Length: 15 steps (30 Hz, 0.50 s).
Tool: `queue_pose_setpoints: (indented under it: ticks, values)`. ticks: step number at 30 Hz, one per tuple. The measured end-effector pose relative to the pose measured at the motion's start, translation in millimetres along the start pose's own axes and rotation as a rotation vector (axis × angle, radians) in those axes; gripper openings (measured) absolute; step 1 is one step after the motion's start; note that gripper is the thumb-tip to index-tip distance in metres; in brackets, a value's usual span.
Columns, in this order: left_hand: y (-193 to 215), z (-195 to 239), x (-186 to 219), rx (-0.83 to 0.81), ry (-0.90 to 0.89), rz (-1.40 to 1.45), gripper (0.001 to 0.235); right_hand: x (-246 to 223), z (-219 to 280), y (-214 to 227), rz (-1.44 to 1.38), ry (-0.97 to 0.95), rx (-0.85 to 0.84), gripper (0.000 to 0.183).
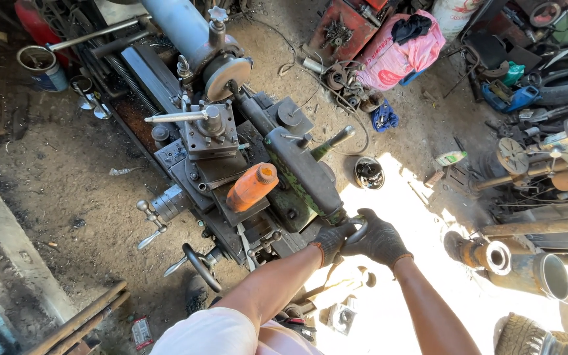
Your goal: The person operates a lathe to machine a metal part, using hand wheels to control the cutting tool and applying lubricant from a bottle.
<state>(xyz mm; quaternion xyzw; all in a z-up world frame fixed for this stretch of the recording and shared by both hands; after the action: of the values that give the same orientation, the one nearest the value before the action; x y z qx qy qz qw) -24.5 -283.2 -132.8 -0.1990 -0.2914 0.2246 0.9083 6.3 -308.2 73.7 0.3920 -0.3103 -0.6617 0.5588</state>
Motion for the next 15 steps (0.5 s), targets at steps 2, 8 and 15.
queue_pose_setpoints:
  ticks: [2,8,15]
  values:
    - [2.3,13.7,8.6,0.027,-0.019,0.102,0.026,-1.9,1.5,1.2,0.060,-0.007,-0.015,0.111]
    - [-7.1,-14.5,15.9,-0.115,-0.064,0.017,0.017,-3.2,17.4,-6.7,0.091,-0.141,0.015,0.126]
    - [-6.3,1.6,20.9,-0.076,-0.035,0.046,0.020,5.8,2.0,-3.0,-0.061,-0.010,0.039,0.103]
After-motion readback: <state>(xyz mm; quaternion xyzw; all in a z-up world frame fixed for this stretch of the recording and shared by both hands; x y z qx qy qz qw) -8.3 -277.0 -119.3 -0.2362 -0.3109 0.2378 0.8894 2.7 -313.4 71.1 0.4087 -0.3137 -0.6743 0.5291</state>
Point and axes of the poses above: each hand's wrist, its own z-axis away from the middle knuckle, its own y-axis out of the back of the hand, x = y × z, the point moved 10 cm from there along -z, towards the middle knuckle, and after that the axes turned 1 degree about y, right-handed, at the moved point
